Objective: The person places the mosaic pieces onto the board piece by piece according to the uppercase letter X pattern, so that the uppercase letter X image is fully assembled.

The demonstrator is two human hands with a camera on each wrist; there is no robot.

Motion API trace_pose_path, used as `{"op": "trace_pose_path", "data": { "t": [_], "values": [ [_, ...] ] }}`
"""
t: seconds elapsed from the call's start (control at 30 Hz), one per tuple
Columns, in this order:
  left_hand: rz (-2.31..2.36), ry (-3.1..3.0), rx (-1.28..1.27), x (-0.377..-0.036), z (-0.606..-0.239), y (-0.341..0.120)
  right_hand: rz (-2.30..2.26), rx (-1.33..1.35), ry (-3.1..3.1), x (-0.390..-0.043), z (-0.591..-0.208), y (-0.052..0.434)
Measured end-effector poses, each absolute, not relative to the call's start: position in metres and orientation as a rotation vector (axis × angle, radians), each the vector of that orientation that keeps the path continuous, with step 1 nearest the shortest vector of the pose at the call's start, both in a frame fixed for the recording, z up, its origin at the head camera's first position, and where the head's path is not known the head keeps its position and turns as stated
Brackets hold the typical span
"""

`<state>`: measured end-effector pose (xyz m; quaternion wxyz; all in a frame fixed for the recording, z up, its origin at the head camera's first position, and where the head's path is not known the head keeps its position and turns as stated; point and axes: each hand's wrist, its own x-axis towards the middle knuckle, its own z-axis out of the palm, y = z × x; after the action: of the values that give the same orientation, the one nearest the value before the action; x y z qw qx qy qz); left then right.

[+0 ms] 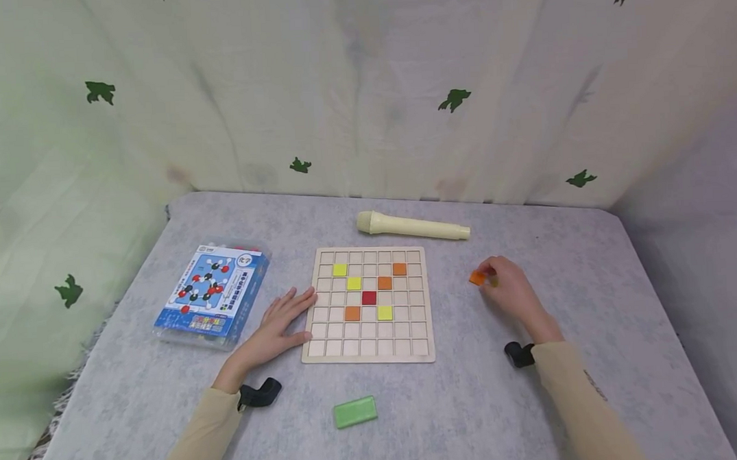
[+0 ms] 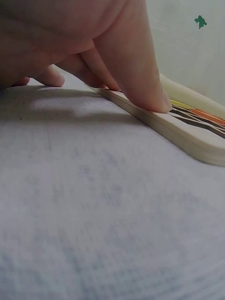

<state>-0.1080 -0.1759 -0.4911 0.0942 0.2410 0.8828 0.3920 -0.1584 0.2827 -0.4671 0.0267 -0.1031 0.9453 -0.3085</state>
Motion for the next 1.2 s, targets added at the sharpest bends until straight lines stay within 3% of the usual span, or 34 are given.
{"op": "trace_pose_path", "data": {
  "t": [0.47,0.9,1.2],
  "values": [
    [1.157,2.624,0.722,-0.108,-0.491,-0.176,-0.929,-0.388,2.925,-0.157,-0.463,0.260],
    [1.151,2.629,0.694,-0.108,-0.493,-0.176,-1.037,-0.802,2.731,-0.132,-0.451,0.150],
    [1.127,2.633,0.690,-0.108,-0.492,-0.176,-0.790,-1.106,2.615,-0.124,-0.449,0.082]
  ]
}}
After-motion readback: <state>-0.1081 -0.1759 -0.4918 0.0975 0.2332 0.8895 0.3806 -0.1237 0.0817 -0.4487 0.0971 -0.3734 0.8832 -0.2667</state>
